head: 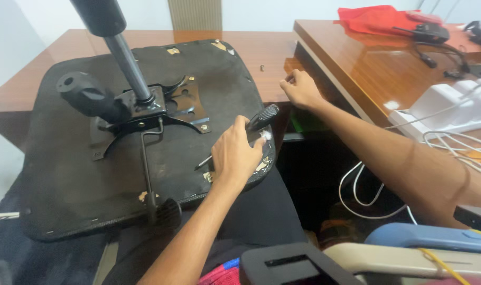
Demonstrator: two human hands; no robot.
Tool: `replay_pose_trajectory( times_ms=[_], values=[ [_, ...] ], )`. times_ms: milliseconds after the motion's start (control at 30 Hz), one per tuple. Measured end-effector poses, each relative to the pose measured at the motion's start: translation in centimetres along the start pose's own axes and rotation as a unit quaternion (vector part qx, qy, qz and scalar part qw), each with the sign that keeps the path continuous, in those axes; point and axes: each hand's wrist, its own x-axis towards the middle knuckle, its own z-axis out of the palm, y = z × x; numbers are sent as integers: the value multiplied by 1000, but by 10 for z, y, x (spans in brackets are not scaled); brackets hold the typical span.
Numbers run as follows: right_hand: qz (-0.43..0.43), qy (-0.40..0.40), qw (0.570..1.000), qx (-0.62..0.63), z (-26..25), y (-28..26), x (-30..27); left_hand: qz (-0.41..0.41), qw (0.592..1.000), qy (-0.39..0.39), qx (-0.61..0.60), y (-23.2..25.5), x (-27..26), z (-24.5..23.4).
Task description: The person uses a manual ratchet wrench to tighten a bolt on the underside of an overturned chair seat. The left hand stabilizes the chair while the right hand turns the wrench. The chair remains on a wooden table during the process.
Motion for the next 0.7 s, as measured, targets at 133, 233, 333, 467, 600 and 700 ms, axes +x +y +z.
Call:
replay_pose_trajectory(
  times_ms=[133,233,333,467,600,700],
  values=[
    [-68,5,998,-8,11,14,18,-17,1000,1,-8,7,2,-3],
    [-90,-6,996,-12,16,23,28,-46,997,21,-62,17,5,-6],
    [-95,13,995,14,22,22,29,-45,991,75,-101,27,9,-12],
    [-28,35,979,201,12,-15,17,-24,985,113,-126,26,15,-18],
    [-197,-235,838,452,-23,-78,-9,3,982,156,-110,19,32,-23],
    [-236,-289,844,385,-38,-125,-25,29,981,147,-126,16,38,-31]
  ],
)
